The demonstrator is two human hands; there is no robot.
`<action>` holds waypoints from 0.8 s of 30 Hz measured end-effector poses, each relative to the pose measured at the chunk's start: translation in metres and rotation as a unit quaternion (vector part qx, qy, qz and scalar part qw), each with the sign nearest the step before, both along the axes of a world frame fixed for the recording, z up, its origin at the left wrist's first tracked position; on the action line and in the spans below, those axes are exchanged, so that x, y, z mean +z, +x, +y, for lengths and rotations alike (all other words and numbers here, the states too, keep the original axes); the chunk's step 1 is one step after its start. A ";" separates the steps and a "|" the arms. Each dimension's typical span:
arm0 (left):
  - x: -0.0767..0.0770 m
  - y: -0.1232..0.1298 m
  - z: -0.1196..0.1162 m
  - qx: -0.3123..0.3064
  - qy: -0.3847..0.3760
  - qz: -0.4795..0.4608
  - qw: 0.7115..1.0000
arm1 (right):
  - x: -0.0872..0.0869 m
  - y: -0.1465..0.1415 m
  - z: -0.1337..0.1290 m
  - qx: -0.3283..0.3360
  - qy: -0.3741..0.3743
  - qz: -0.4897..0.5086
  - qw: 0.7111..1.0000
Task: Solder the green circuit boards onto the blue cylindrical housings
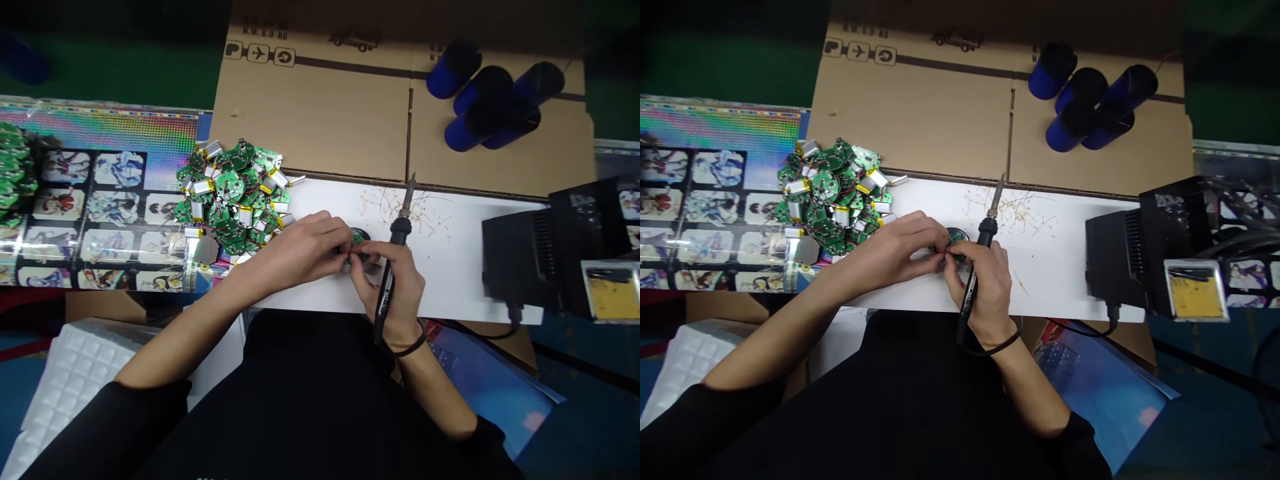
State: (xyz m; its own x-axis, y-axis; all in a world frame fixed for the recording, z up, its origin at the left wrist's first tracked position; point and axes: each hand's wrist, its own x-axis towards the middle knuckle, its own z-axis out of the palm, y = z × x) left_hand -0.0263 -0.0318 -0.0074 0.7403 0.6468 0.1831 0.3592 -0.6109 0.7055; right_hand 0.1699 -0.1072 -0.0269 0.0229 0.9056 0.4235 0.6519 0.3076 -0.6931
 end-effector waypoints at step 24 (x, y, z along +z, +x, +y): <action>0.011 0.006 0.009 -0.039 0.133 0.095 0.986 | -0.005 0.038 0.007 0.056 -0.018 0.062 0.996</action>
